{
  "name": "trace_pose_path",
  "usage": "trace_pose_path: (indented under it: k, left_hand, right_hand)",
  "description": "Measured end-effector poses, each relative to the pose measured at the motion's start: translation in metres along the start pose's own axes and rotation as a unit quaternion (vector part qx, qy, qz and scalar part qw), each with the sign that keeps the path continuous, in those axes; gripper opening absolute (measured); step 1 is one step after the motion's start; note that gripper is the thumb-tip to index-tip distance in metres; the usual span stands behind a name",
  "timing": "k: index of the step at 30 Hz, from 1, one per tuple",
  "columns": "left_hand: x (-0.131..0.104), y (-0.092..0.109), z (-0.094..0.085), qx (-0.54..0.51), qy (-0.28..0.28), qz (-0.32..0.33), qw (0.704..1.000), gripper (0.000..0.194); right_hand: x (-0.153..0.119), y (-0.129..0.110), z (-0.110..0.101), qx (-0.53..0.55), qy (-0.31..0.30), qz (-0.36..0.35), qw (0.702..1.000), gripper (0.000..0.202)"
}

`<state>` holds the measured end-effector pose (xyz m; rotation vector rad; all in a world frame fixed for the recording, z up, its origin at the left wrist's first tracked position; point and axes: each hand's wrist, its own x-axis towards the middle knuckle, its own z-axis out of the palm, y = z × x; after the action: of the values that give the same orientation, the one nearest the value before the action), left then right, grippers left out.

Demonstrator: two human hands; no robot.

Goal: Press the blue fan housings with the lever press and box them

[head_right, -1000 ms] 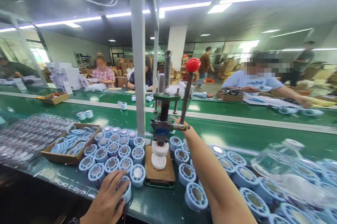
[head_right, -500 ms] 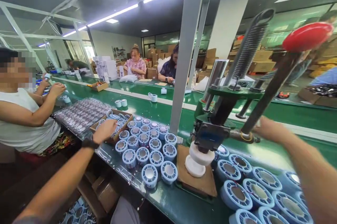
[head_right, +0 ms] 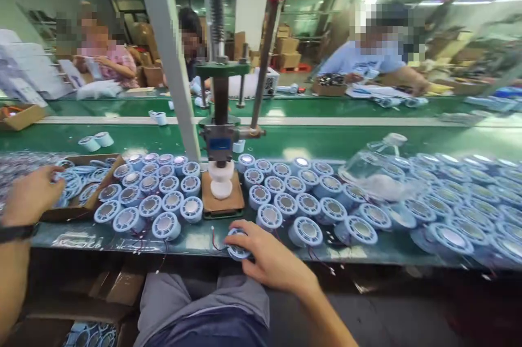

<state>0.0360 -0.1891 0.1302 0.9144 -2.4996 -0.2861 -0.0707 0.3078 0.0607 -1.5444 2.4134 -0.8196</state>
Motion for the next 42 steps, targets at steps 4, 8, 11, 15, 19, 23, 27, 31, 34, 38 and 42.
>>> trace_pose_path:
  k: [4,8,11,15,19,23,27,31,34,38,42]
  left_hand:
    - [-0.1,0.072,0.012,-0.139,0.063,0.089,0.984,0.034]
    - [-0.202,0.152,0.083,-0.249,-0.087,0.284,0.922,0.023]
    - [-0.227,0.179,0.133,-0.203,-0.072,0.311,0.926,0.032]
    - [-0.229,0.175,0.154,-0.172,-0.068,0.312,0.932,0.032]
    - [-0.232,0.168,0.149,-0.154,-0.099,0.325,0.928,0.039]
    - [-0.23,0.17,0.143,-0.163,-0.143,0.314,0.925,0.053]
    - [-0.227,0.171,0.141,-0.2,-0.15,0.327,0.912,0.071]
    - [-0.233,0.174,0.144,-0.161,-0.108,0.286,0.938,0.061]
    - [-0.236,0.178,0.147,-0.154,-0.114,0.289,0.938,0.06]
    - [-0.237,0.182,0.152,-0.155,-0.09,0.273,0.945,0.057]
    - [-0.233,0.179,0.142,-0.231,-0.083,0.237,0.94,0.051]
  right_hand:
    - [0.007,0.009,0.045,0.054,0.105,0.049,0.992,0.051]
    - [0.002,0.019,0.064,0.101,0.242,0.051,0.964,0.012]
    - [0.0,0.021,0.074,0.118,0.303,0.049,0.945,0.014]
    - [-0.002,0.025,0.08,0.121,0.324,0.067,0.936,0.039]
    - [-0.004,0.028,0.08,0.131,0.318,0.071,0.936,0.037]
    - [-0.005,0.028,0.078,0.146,0.303,0.075,0.939,0.037]
    - [-0.005,0.028,0.076,0.15,0.3,0.076,0.939,0.037]
    - [-0.006,0.027,0.076,0.148,0.304,0.075,0.938,0.037]
    - [-0.007,0.027,0.077,0.148,0.305,0.078,0.937,0.037]
    - [-0.008,0.029,0.075,0.141,0.314,0.07,0.936,0.037]
    - [-0.005,0.026,0.076,0.13,0.316,0.083,0.936,0.039]
